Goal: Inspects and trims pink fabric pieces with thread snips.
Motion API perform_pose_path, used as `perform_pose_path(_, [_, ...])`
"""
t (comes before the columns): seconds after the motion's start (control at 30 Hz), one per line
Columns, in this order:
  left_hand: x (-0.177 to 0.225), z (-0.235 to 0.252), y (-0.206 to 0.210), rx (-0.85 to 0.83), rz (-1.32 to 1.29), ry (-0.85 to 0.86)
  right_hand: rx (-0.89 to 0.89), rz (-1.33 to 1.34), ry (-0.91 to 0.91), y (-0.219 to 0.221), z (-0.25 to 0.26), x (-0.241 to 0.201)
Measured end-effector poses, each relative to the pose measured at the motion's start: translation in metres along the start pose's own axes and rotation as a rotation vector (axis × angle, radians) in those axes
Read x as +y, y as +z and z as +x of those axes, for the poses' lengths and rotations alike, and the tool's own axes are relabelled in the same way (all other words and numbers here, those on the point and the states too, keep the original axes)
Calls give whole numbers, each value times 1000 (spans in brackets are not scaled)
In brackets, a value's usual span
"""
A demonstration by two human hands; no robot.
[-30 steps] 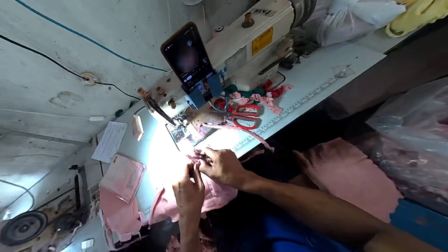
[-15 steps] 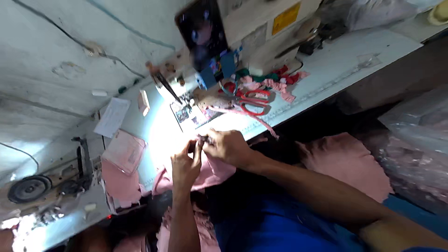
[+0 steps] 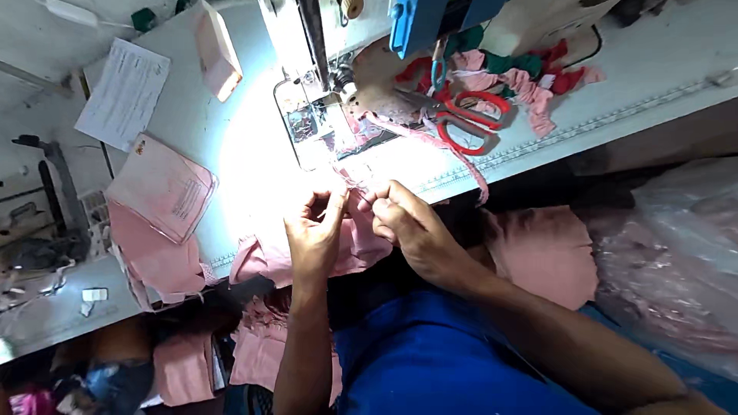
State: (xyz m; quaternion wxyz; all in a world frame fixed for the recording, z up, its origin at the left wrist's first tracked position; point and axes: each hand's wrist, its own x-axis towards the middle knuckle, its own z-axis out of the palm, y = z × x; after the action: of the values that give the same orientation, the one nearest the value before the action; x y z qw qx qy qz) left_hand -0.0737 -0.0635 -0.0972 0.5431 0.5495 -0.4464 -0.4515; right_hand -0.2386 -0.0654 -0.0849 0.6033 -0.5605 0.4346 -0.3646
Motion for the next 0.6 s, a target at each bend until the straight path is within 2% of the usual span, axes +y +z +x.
perform_pose_path(0.2, [-3,-2,8,23,-218,-55,155,-340,-17,2,2,11])
perform_pose_path(0.6, [-5,-4,11,-35,-220,-39,227,-488,-138,0,7,14])
